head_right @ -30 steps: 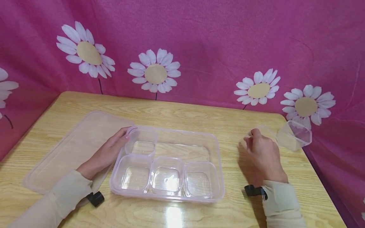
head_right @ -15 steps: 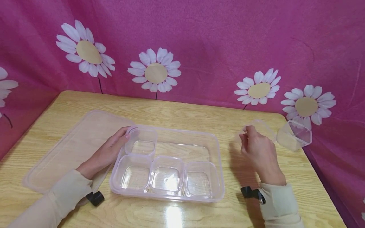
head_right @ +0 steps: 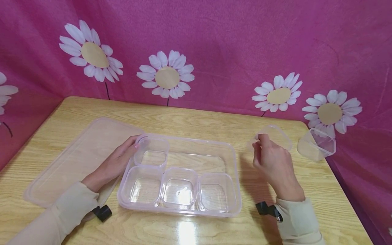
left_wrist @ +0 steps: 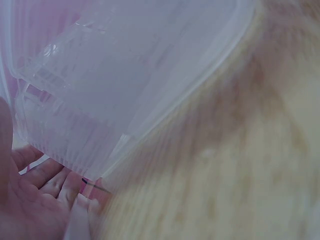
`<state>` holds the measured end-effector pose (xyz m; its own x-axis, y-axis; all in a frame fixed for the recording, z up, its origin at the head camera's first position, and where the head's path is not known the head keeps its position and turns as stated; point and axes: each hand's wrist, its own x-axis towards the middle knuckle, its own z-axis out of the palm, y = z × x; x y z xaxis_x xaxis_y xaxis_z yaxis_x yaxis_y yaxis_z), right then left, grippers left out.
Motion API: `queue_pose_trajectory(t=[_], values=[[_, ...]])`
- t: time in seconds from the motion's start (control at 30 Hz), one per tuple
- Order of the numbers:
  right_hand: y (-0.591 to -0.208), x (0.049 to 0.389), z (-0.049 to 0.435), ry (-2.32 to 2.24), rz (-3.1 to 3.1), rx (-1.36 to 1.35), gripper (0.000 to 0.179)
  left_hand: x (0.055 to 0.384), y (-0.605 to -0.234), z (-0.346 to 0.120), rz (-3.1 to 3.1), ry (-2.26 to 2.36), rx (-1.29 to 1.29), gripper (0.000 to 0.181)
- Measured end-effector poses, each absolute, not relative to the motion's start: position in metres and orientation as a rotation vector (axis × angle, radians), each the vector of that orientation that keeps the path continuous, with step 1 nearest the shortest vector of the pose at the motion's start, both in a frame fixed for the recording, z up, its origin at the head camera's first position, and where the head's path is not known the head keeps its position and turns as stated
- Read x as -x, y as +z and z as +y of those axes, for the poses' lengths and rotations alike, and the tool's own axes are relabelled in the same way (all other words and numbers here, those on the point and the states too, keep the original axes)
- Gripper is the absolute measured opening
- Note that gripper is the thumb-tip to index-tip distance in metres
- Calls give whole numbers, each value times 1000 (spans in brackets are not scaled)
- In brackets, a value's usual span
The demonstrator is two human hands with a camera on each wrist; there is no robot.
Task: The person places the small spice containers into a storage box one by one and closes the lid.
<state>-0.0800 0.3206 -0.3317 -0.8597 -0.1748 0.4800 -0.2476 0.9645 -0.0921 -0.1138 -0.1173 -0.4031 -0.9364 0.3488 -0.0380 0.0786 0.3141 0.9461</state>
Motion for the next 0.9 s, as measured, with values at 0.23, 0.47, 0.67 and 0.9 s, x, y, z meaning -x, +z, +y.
queue_pose_trajectory(t=[0.23,0.47,0.67,0.9], values=[[-331,79,317,195,-2612,-317,27,113,-402,-117,2343,1666,-375,51],[-330,77,313,196,-2551,-365,27,115,-403,-117,2352,1669,-398,51],[-327,74,308,206,-2537,-399,29,115,-402,-117,2357,1672,-408,51],[-322,72,301,209,-2564,-399,32,114,-403,-118,2373,1657,-421,50]])
